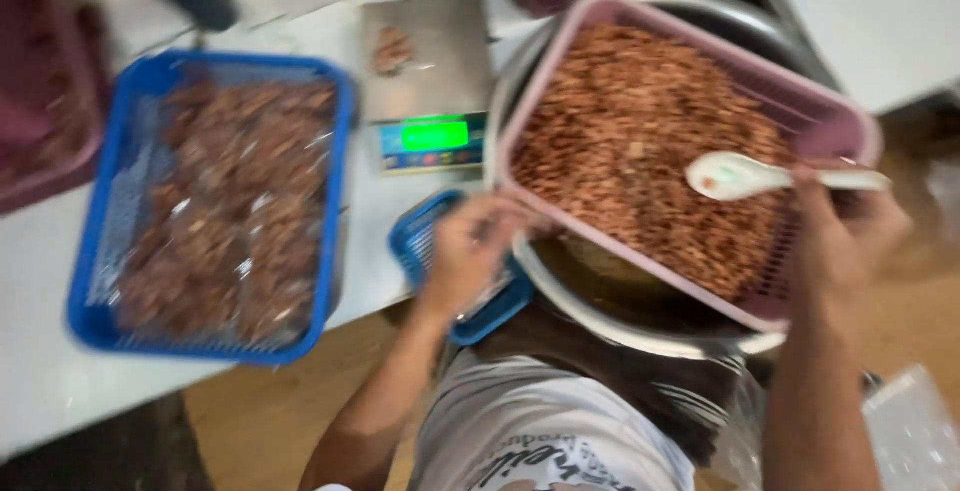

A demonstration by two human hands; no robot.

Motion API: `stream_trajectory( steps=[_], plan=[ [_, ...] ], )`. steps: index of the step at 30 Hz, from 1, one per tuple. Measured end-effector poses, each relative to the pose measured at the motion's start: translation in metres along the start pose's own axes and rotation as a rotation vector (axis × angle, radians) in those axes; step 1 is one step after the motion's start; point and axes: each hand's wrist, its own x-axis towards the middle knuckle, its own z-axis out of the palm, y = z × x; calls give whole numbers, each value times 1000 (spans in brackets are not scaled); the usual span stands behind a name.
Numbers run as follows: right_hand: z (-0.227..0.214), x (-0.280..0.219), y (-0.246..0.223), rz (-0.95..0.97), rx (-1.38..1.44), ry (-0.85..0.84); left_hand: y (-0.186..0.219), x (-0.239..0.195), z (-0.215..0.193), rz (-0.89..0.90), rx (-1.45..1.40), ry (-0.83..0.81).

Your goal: The person scoops peanuts from a pink basket into small plastic bags using a spoon, weighs each bag on a digital scale, and places the filled bags into a blue basket. The process is repeated continuously throughout the clip.

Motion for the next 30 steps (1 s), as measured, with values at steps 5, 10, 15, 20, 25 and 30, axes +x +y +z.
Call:
stream_trajectory(
  steps=[5, 10, 15, 20, 25, 30],
  plan=[
    [-13, -23, -10, -32, -164, -155, 99, -66, -133, 439, 666, 1003],
    [-23, -23, 14, -24, -413, -118, 24, -135, -209, 90, 1384, 936],
    [-9, -21, -7, -2, -423, -119, 35, -121, -161, -216, 1448, 844],
    [-6, 22, 37, -191, -767, -309, -16, -74, -70, 206, 1061, 354],
    [17, 59, 58, -483, -751, -147, -88, -34, -41, -362, 1398, -27],
    [43, 33, 68, -461, -587, -294, -102, -17, -57, -699, 1381, -207]
  ],
)
